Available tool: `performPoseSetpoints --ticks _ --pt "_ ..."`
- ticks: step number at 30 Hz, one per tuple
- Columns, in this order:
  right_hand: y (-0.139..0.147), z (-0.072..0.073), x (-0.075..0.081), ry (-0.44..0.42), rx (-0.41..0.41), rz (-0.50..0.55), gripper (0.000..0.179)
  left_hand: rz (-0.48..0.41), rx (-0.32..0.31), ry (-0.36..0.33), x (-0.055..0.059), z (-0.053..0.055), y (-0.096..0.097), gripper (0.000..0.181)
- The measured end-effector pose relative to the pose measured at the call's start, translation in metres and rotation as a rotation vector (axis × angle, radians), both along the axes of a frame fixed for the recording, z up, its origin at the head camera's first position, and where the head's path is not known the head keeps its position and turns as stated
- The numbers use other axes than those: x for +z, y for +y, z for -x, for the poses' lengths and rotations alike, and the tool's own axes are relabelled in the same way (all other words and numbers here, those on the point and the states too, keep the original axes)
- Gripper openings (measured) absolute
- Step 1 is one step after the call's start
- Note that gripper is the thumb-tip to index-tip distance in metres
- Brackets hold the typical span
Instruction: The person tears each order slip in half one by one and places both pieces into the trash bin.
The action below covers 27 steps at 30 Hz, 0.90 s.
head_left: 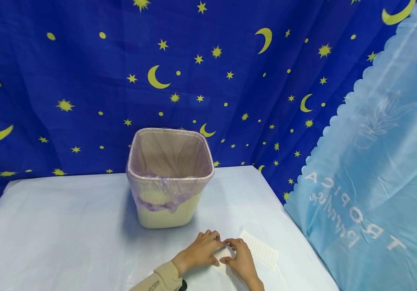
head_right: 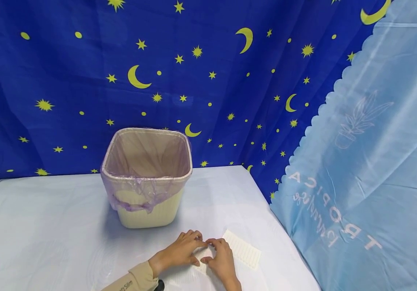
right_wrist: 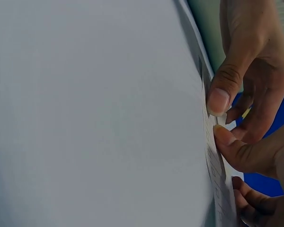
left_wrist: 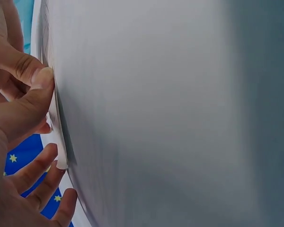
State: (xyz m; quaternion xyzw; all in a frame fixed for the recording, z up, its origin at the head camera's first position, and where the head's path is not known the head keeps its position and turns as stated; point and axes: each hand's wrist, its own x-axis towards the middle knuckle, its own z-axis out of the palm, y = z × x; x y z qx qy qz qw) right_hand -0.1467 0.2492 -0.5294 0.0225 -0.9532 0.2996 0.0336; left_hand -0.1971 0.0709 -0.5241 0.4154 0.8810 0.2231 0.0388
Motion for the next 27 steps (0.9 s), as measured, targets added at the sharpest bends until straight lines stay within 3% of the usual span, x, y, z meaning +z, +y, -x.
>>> performPoseSetpoints --ticks 7,13,19,22,27 --pt "0.0001 0.0026 0.001 -0.023 0.047 0.055 0.054 -0.025 0.041 -0.058 -0.0011 -0.0012 0.0037 0.062" --pt "0.0009 0.0034 0.0 -0.05 0.062 0.09 0.045 0.014 0.057 -0.024 -0.0004 -0.0031 0.0049 0.054" --pt "-0.0002 0.0013 0.0029 -0.054 0.059 0.093 0.031 0.034 0.058 0.046 -0.0007 -0.0035 0.0061 0.021" --pt "-0.0007 -0.0009 0.0055 -0.057 0.059 0.082 0.022 0.027 0.052 0.076 -0.0006 -0.0027 0.0055 0.014" --pt "-0.0004 -0.0034 0.0088 -0.062 0.062 0.098 0.008 -0.02 0.039 0.005 0.0025 -0.0025 0.0012 0.011"
